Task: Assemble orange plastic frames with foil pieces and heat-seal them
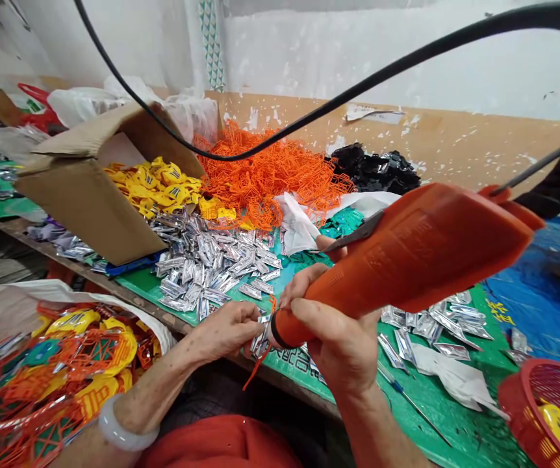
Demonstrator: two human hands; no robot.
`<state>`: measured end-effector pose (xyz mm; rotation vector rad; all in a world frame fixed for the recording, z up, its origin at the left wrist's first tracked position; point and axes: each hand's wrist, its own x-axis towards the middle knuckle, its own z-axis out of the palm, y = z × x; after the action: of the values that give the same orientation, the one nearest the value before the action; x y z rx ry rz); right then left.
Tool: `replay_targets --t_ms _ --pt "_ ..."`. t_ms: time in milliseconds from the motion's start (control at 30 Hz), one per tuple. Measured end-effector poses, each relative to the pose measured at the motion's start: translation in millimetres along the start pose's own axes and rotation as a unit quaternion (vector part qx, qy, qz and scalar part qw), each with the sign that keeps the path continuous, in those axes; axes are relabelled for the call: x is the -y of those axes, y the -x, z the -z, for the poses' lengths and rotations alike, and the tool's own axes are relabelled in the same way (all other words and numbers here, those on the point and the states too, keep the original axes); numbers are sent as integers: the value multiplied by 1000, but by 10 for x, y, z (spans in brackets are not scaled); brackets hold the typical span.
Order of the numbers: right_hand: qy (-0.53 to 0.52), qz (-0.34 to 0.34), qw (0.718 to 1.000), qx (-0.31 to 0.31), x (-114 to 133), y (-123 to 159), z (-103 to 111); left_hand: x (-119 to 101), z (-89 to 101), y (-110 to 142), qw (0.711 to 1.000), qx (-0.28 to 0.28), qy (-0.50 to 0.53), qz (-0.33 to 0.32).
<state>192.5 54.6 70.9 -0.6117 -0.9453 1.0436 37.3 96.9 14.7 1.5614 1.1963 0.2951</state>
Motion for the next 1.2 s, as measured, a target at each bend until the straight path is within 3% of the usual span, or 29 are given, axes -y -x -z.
replay_targets --t_ms 300,700,1067,1200 --pt "-11 -8 1000 -21 -70 53 -31 120 -54 -49 1000 -19 11 -14" --pt "14 -16 999 -38 -134 61 -30 110 -82 -30 998 -37 33 -26" --pt "75 -19 997 -30 -118 111 -57 72 -121 -23 995 -38 89 -15" --pt "100 -21 995 7 -123 152 -58 82 -157 -32 992 -34 123 -21"
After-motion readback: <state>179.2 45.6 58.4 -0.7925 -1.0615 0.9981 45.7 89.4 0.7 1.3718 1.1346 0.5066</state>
